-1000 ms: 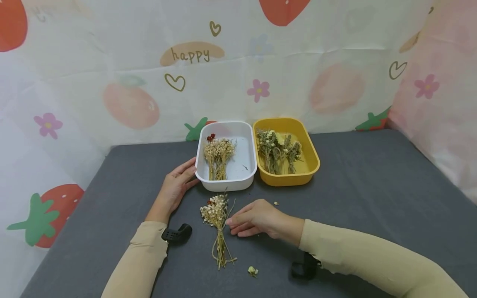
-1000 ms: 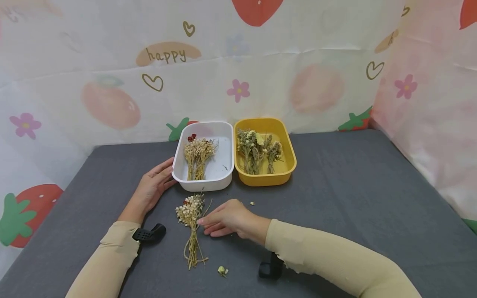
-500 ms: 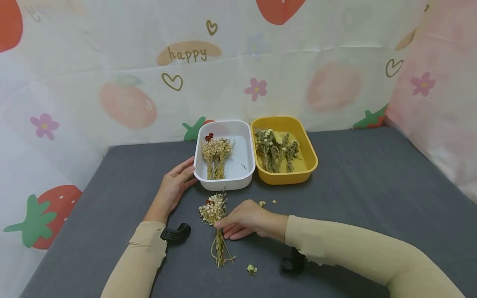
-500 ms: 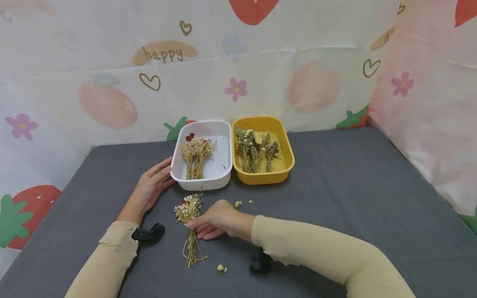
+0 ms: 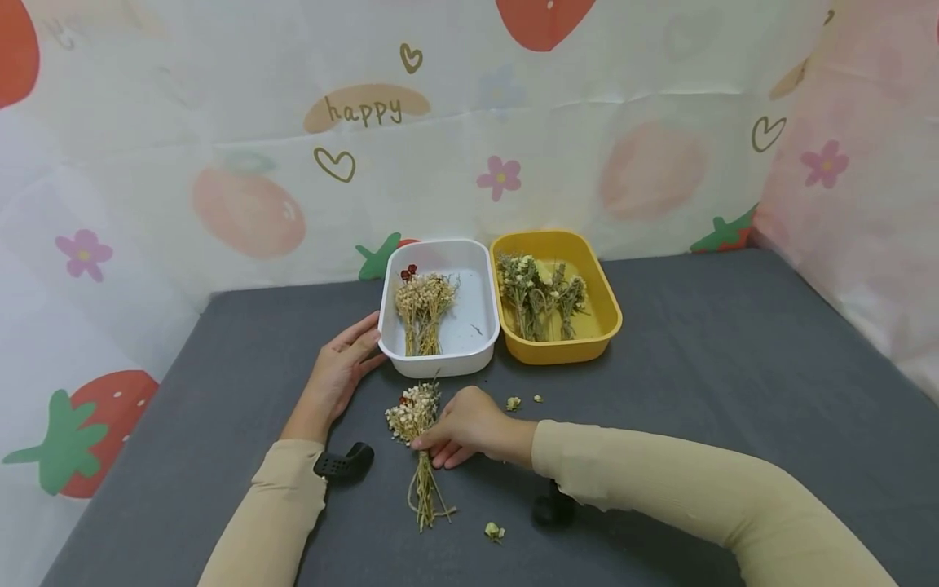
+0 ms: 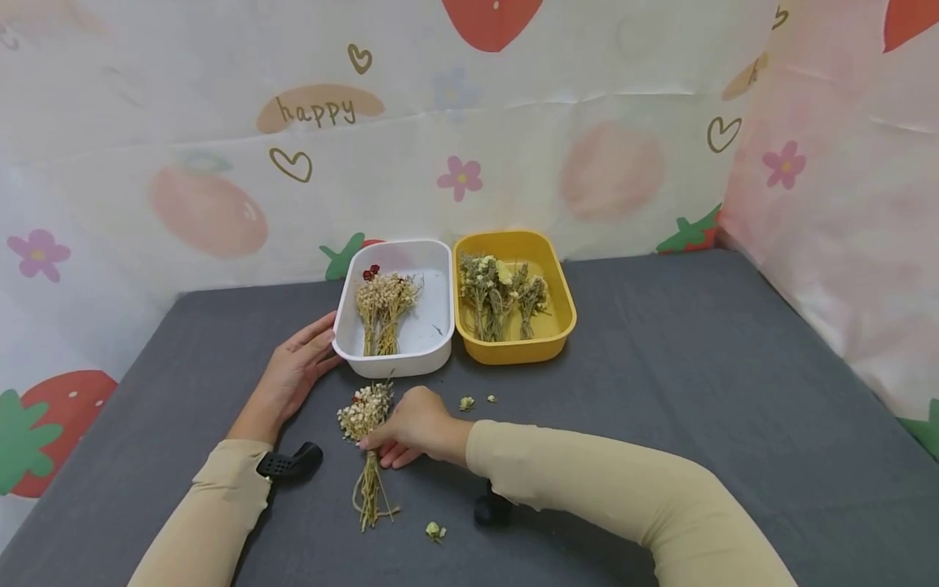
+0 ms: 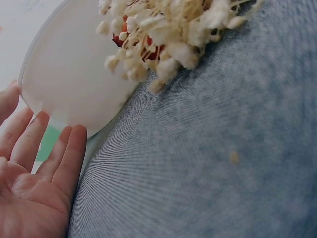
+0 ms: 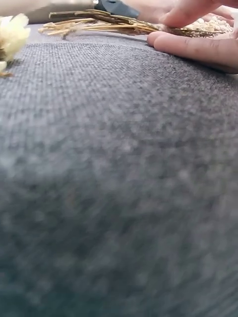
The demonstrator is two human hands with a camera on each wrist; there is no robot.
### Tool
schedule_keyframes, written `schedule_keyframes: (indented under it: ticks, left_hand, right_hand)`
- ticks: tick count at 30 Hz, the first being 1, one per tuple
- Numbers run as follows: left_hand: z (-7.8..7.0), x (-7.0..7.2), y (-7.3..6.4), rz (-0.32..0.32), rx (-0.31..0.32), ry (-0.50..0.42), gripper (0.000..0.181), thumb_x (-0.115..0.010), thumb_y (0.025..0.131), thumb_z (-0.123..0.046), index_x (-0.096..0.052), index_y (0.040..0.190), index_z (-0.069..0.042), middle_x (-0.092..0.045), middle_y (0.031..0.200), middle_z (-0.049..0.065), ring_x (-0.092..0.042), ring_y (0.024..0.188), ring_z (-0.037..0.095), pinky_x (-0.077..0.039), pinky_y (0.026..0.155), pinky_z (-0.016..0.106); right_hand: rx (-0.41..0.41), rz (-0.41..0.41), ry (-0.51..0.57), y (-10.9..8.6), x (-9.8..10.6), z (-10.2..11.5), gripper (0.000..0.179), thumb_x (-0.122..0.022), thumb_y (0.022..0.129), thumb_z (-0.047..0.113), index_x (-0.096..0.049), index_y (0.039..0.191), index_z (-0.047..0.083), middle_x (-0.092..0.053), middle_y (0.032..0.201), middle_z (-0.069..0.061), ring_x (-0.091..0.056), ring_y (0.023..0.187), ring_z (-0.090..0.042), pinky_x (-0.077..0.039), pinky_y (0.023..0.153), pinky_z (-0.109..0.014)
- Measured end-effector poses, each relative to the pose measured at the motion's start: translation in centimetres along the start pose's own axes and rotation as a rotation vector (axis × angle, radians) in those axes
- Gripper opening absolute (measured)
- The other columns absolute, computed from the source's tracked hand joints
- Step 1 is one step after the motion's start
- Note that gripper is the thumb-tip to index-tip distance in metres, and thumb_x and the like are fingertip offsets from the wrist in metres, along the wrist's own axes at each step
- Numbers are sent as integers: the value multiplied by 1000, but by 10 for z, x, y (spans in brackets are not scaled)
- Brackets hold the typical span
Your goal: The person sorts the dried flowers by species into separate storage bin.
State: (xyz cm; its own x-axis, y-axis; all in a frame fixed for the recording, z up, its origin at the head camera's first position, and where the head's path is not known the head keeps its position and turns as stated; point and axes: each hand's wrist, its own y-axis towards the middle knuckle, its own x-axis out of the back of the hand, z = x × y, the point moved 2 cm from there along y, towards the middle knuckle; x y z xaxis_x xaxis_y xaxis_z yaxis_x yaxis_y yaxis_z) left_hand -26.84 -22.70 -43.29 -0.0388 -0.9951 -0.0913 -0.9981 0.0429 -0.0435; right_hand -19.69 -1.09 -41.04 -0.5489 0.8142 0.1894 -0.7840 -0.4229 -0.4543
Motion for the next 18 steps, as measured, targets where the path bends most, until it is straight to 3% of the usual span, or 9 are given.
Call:
schedule_keyframes:
  ticks: [8, 14, 18]
  left_hand:
    - [-1, 0, 0, -1, 7, 3, 57, -58, 102, -24, -39, 154, -9, -39, 159, 9, -47, 138, 16, -53, 99, 23]
    - [-1, 0, 0, -3, 7, 13, 58, -59, 101, -27, -40, 153, -10, -40, 159, 8, -46, 139, 17, -48, 110, 34]
    - [0, 0, 0, -8, 5, 9, 57, -58, 102, -25, -40, 153, -10, -40, 159, 8, -46, 140, 18, -49, 109, 32]
  right_hand:
    - [-23, 7, 26, -1, 0, 1, 7, -78, 84, 6, -78, 82, -1, -71, 63, -7, -63, 49, -9, -59, 50, -25]
    - [-11, 16, 46, -1, 1, 1, 7, -78, 84, 8, -79, 86, 1, -77, 77, -11, -67, 55, -9, -61, 56, -26]
    - [-11, 13, 74, -4, 3, 0, 7, -79, 84, 7, -78, 87, 1, -77, 80, -12, -67, 56, -9, -62, 58, -27]
